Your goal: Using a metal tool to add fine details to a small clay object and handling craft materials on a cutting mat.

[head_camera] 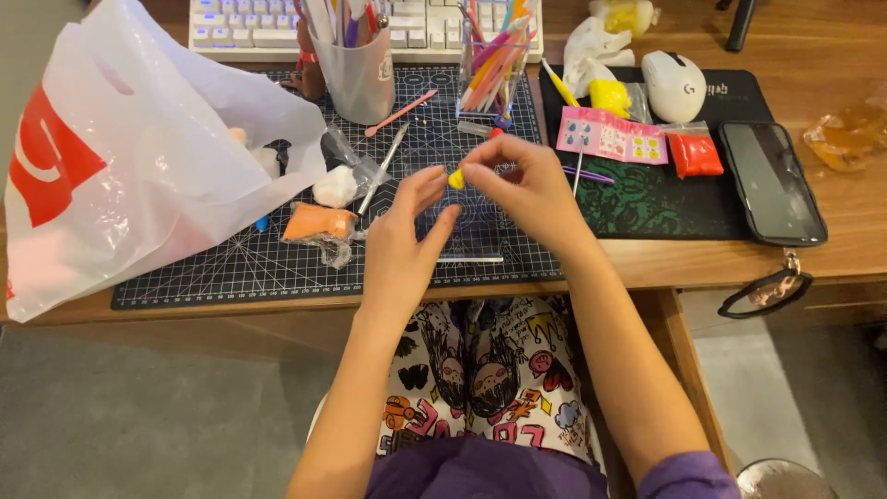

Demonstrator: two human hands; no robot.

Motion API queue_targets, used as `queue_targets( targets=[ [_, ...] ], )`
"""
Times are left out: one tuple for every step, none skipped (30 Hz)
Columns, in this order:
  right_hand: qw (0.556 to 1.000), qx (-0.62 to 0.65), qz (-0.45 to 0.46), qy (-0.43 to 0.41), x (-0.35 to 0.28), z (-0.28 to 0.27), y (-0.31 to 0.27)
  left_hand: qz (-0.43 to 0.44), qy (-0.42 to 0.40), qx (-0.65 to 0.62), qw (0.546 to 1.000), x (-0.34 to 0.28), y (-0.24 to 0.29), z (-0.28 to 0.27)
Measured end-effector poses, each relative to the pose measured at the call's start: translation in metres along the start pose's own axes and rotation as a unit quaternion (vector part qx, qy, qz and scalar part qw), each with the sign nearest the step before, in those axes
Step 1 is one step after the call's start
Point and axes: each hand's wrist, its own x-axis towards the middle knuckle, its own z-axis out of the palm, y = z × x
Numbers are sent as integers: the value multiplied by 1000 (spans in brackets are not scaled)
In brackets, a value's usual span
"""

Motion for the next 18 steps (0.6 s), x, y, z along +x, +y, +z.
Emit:
queue_targets(
  targets=[
    [1000,-1,2,1,1,-1,5,0,-2,-1,1000,-1,-1,0],
    [998,-52,-18,9,3,-2,11,0,0,8,1000,-2,-2,-1],
    [994,-103,-38,17,6,-2,16,1,2,18,1000,-3,-3,-2],
    [994,-103,-39,16,5,-2,19,1,3,17,1000,-3,-5,-2],
    [990,-132,-47,17,3,-1,22,-2,6,14,1000,-3,-8,-2],
    [986,-159,-54,16,2,0,25,-6,9,11,1000,-5,-10,-2],
    [986,-159,-53,14,0,1,25,-8,10,11,1000,-6,-12,-1],
    [982,-178,-67,14,0,2,25,-11,10,6,1000,-6,-13,-1],
    [977,-197,-82,14,-1,2,24,-14,10,0,1000,-6,-14,0],
    [977,-197,-82,14,-1,2,26,-15,11,0,1000,-6,-14,0],
    [975,-208,-80,7,-2,2,29,-13,8,-2,1000,-6,-14,-1],
    [972,-219,-78,1,-2,3,31,-11,6,-4,1000,-7,-14,-1],
    [973,-219,-78,1,-2,2,31,-11,6,-4,1000,-7,-15,-2],
    [973,-218,-72,-1,-2,2,30,-11,5,-7,1000,-7,-16,-2],
    [974,-217,-66,-2,-2,1,29,-10,5,-10,1000,-7,-17,-2],
    [974,-217,-65,-3,-2,1,30,-11,5,-10,1000,-6,-19,-1],
    [975,-212,-61,-5,-2,1,32,-9,-6,5,1000,-6,-21,0],
    [977,-206,-58,-7,-1,1,32,-7,-15,20,1000,-5,-23,1]
  ],
)
